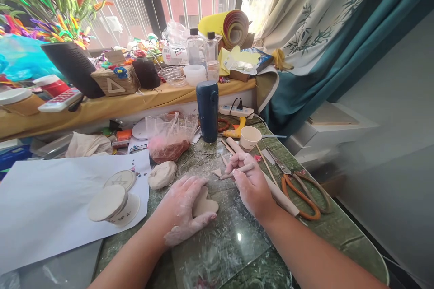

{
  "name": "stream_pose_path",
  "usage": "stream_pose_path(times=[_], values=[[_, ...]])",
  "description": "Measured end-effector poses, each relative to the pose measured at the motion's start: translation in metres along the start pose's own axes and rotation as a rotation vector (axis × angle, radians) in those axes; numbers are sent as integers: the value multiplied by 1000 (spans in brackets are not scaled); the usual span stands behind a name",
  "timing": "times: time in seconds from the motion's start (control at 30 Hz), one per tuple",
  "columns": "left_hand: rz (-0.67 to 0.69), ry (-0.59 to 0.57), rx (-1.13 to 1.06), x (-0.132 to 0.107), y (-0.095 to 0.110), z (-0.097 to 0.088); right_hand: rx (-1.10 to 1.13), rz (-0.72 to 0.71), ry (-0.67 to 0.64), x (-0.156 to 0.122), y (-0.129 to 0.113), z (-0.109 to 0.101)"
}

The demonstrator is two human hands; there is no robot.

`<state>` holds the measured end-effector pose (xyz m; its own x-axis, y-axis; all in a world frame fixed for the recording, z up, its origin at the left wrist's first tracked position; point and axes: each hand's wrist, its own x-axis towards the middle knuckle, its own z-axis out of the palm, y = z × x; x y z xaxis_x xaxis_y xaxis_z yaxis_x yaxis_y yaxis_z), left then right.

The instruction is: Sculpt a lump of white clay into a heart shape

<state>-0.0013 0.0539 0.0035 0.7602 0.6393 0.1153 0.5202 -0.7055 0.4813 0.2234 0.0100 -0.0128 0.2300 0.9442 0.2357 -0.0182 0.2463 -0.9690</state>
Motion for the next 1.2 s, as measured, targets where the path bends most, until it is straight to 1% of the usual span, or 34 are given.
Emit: stream_pose_path(times=[0.03, 0.1, 0.17, 0.23, 0.37, 0.43, 0.57, 0.67, 0.7, 0.73, 0.83, 0.87, 0.9, 0.97, 1.0, 1.07, 1.13, 1.2], values=[[2, 28, -17, 0, -1, 1, -17, -7, -1, 0, -2, 0], [-19, 125, -54, 0, -4, 2, -18, -19, -10, -1, -5, 1], [-30, 229, -88, 0, -5, 3, 33, -12, -42, -3, -7, 2], [12, 293, -114, 1, -5, 4, 123, 9, -71, -4, -8, 3], [167, 317, -143, 3, -4, 4, 304, 78, -71, -7, -5, 9], [211, 315, -133, 4, -2, 4, 370, 124, -67, -7, -5, 12], [193, 335, -108, 5, 3, 1, 433, 205, -32, -7, -9, 16], [182, 340, -113, 3, 5, -2, 434, 218, -25, -2, -15, 11], [175, 346, -125, 3, 5, -2, 424, 203, 1, 1, -18, 6], [161, 363, -141, 2, 3, -3, 408, 171, 55, 5, -20, 0], [87, 441, -184, 0, -5, -2, 305, -5, 352, 15, -23, -18], [63, 467, -192, 0, -8, -2, 243, -48, 414, 16, -22, -22], [42, 489, -197, 0, -10, -1, 166, -79, 440, 16, -21, -25], [3, 518, -210, 0, -13, 0, -27, -125, 401, 11, -17, -26], [-23, 527, -220, 1, -14, 1, -135, -147, 346, 7, -15, -24], [-81, 539, -244, 1, -15, 3, -322, -177, 179, -1, -12, -18], [-123, 544, -263, 2, -16, 5, -463, -164, 36, -6, -11, -11], [-128, 545, -269, 2, -18, 6, -589, -105, -44, -9, -8, -5]])
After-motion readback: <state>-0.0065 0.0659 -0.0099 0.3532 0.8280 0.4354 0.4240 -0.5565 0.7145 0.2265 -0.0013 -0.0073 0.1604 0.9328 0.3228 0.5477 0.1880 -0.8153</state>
